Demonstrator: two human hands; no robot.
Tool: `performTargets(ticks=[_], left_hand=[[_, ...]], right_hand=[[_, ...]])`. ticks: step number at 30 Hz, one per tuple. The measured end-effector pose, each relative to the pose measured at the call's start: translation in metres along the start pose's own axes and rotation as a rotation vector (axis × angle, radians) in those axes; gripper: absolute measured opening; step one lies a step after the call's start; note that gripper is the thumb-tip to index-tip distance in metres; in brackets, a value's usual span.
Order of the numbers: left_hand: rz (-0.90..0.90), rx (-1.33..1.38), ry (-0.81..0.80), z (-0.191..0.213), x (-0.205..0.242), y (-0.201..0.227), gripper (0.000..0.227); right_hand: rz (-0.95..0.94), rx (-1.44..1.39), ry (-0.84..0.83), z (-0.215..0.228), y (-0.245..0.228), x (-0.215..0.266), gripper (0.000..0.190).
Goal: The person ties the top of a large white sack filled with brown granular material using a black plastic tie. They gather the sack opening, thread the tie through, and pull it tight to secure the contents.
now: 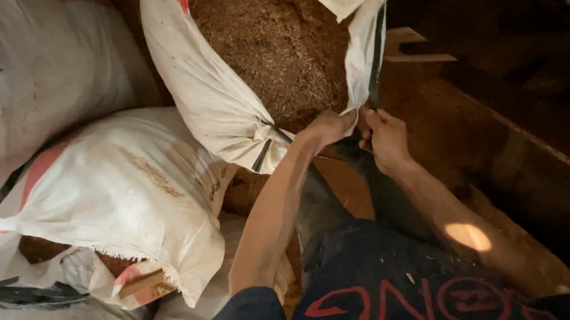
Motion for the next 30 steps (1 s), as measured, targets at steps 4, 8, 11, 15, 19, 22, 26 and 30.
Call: performTargets(ticks=[4, 8, 11, 15, 19, 22, 26, 30], left_hand=[[-0.030, 0.043, 0.043, -0.004, 0.015, -0.001, 0.071], [-0.065, -0.104, 0.124, 0.001, 0.035, 0.001, 0.073], [-0.013, 0.028, 0.089, 0.003, 0.029, 0.001, 0.077], [0.073, 0.278, 0.019, -0.003, 0.015, -0.009, 0.077], [-0.050, 0.351, 0.140, 0.013, 0.020, -0.010, 0.066], [-0.102, 0.401, 0.228, 0.020, 0.041, -0.006, 0.055], [-0.251, 0.164, 0.616, 0.018, 0.078, 0.014, 0.038], [-0.200, 0.039, 0.877, 0.009, 0.110, 0.023, 0.031]], right_hand=[[-0.030, 0.012, 0.042, 0.010, 0.004, 0.000, 0.019], [-0.058, 0.048, 0.171, 0.016, -0.005, 0.009, 0.008], [-0.048, 0.050, 0.185, 0.009, -0.010, 0.013, 0.015], [-0.017, 0.034, 0.187, 0.004, -0.005, 0.021, 0.020], [-0.009, 0.031, 0.150, -0.002, 0.005, 0.025, 0.016], [0.012, 0.005, 0.097, -0.011, 0.013, 0.019, 0.014], [-0.055, -0.122, 0.089, -0.015, 0.035, -0.006, 0.015], [-0.134, -0.167, -0.186, -0.026, 0.050, -0.022, 0.018]])
Point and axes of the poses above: each hand's wrist, its own x-axis away from the middle knuckle, its own z-axis out of the back of the hand, y = z × x, the point moved 6 cm from there along -x, towards the middle knuckle
